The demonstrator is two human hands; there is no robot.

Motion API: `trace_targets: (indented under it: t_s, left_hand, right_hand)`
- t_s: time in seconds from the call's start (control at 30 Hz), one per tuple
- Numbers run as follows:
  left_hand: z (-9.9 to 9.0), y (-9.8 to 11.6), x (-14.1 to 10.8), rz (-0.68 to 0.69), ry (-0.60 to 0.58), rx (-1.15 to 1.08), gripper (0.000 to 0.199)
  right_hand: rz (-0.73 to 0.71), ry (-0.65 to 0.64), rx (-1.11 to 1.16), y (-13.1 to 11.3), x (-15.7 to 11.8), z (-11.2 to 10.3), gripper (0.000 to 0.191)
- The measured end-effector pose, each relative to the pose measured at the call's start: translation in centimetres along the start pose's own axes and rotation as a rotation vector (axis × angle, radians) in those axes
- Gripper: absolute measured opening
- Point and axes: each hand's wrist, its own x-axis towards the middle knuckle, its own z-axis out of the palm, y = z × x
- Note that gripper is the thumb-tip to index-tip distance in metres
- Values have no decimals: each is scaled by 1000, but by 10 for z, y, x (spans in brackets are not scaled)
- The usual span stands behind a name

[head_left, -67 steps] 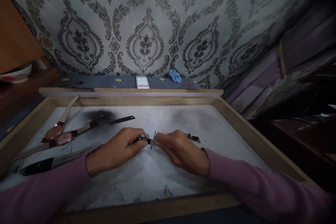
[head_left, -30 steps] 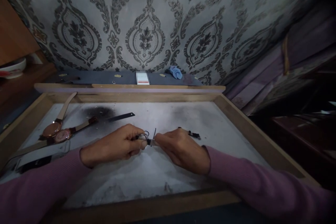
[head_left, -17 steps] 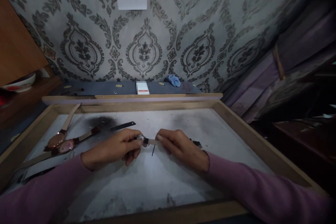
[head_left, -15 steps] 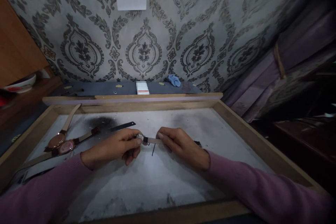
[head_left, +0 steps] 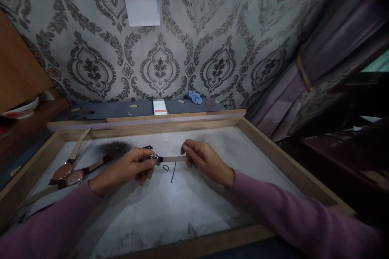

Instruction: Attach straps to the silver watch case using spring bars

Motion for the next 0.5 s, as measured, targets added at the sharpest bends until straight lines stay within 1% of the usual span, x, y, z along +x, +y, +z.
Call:
trace_targets:
  t_s: [0.1,0.17,0.23,0.3,0.33,0.4,0.5]
  left_hand:
    - [-2,-2,1,13,3,47,24]
    - [-4,-2,2,29,22,65,23]
    - [-6,-3,2,53,55,65,23]
    - [-8,-3,2,70,102,62,25]
    - [-9,-3,2,73,131,64,25]
    - [-9,-1,2,81,185,83,25]
    - [-7,3,1,118,227,122,24]
  right_hand:
    - [35,98,5,3,3,-5,25]
    - [32,169,-52,3,5,-9,26]
    - [3,209,-101,3,6,-13,26]
    - [-15,228,-96,3,7,-15,24]
    - [-19,229,-71,3,8,-16,24]
    - [-18,186,26,3,8,-15,25]
    - [-12,49,230,2,7,-11,29]
